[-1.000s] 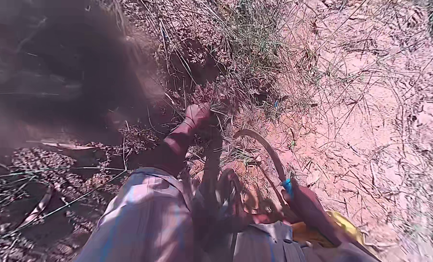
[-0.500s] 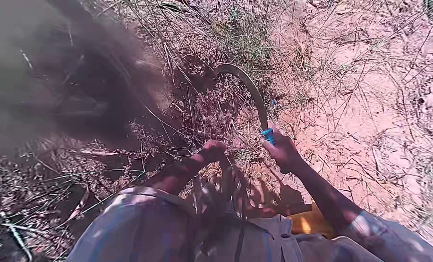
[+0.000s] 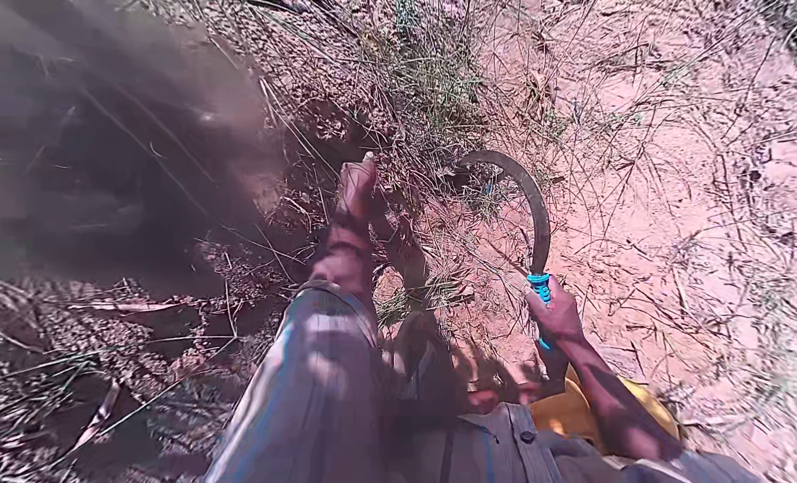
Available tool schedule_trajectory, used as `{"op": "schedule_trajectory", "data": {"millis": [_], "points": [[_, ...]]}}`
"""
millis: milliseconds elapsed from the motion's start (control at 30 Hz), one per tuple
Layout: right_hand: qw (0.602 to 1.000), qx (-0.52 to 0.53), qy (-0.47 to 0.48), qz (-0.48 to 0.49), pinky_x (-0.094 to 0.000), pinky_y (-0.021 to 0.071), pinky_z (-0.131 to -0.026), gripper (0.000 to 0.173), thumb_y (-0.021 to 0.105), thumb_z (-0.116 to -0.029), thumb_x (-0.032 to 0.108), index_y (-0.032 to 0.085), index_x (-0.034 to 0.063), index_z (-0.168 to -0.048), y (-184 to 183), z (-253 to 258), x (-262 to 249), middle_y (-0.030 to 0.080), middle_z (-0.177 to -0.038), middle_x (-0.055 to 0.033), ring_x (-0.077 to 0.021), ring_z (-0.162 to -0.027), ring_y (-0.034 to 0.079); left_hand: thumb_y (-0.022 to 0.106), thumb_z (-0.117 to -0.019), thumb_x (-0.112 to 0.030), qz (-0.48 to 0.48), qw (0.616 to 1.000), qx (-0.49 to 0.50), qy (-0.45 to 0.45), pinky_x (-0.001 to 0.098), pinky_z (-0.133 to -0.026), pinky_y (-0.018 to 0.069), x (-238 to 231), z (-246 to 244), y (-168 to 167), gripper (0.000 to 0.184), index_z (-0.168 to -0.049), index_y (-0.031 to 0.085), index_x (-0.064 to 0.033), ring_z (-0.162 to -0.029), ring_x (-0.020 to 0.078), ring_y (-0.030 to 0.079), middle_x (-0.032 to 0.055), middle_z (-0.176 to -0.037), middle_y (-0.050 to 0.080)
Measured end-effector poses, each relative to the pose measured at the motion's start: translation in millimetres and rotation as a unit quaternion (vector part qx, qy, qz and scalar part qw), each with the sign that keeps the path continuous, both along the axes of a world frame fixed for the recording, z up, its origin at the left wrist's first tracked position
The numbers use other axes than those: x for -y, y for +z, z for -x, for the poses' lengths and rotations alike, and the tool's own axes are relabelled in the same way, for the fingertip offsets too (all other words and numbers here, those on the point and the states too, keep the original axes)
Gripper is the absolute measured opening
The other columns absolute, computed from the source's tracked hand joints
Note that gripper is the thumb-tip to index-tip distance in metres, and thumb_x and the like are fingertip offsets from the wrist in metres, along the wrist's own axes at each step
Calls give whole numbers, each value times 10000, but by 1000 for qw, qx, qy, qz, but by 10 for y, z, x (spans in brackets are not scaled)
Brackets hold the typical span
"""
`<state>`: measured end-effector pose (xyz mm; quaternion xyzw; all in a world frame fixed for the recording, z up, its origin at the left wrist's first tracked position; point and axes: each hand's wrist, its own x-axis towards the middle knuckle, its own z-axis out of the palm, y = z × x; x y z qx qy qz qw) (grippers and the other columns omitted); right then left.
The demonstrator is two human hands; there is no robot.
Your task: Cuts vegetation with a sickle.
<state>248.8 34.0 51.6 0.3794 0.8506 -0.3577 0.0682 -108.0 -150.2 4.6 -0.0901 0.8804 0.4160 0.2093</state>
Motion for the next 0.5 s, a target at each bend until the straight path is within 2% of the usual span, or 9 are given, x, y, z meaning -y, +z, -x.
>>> {"op": "schedule_trajectory", "data": {"millis": [67,100,133,200,300,367,433,500], "points": [[1000,-11,4,-9,-511,533,-774,404,613,-1001,194,585,-108,-1269,-22,-7,-11,682,-906,-231,-329,-805,678,397,-1108,-435,-48,996,57,55,556,-1029,473,-141,-13,-110,610,-1425,495,77,-1250,388,579,299,-1390,549],[1000,-16,6,-8,-512,526,-782,411,621,-997,190,586,-116,-1269,-20,13,2,683,-912,-240,-333,-809,675,401,-1109,-351,-57,994,71,57,508,-964,502,-182,-34,-149,516,-1418,491,53,-1156,342,600,262,-1326,569],[1000,-21,12,-6,-500,533,-784,414,623,-996,189,584,-116,-1273,-21,57,14,687,-918,-236,-324,-802,678,420,-1102,-245,-45,995,74,42,492,-968,495,-182,-30,-191,442,-1399,508,69,-1141,326,604,259,-1317,582],[998,-41,42,6,-489,544,-769,421,613,-988,190,582,-125,-1266,-39,191,47,683,-918,-230,-311,-785,677,445,-1082,-133,3,999,31,-30,537,-1046,449,-61,-111,-215,376,-1334,553,125,-1235,390,580,315,-1343,582],[991,-49,124,20,-506,531,-816,438,604,-1012,234,588,-116,-1275,-36,586,76,688,-932,-239,-337,-840,681,389,-1113,-171,72,994,-22,-84,579,-1122,382,116,-174,-144,436,-1323,535,182,-1345,481,510,389,-1388,533],[983,-25,176,51,-526,527,-835,453,594,-1031,267,567,-59,-1345,-78,943,144,684,-951,-229,-345,-851,677,368,-1120,-224,110,990,-23,-81,618,-1124,375,242,-104,-128,469,-1343,532,155,-1368,497,493,379,-1406,527],[976,25,208,62,-568,517,-837,421,598,-1045,291,554,-26,-1319,-98,1306,318,666,-980,-241,-385,-900,672,410,-1112,-235,122,988,-25,-87,646,-1104,378,347,-13,-118,445,-1332,565,118,-1351,498,505,362,-1391,548],[970,74,226,41,-585,514,-870,420,597,-1046,300,552,-25,-1310,-129,1531,527,669,-1068,-260,-413,-1013,670,478,-1092,-234,131,985,-30,-105,644,-1092,394,385,63,-71,413,-1304,601,99,-1325,488,532,349,-1354,582]]}}
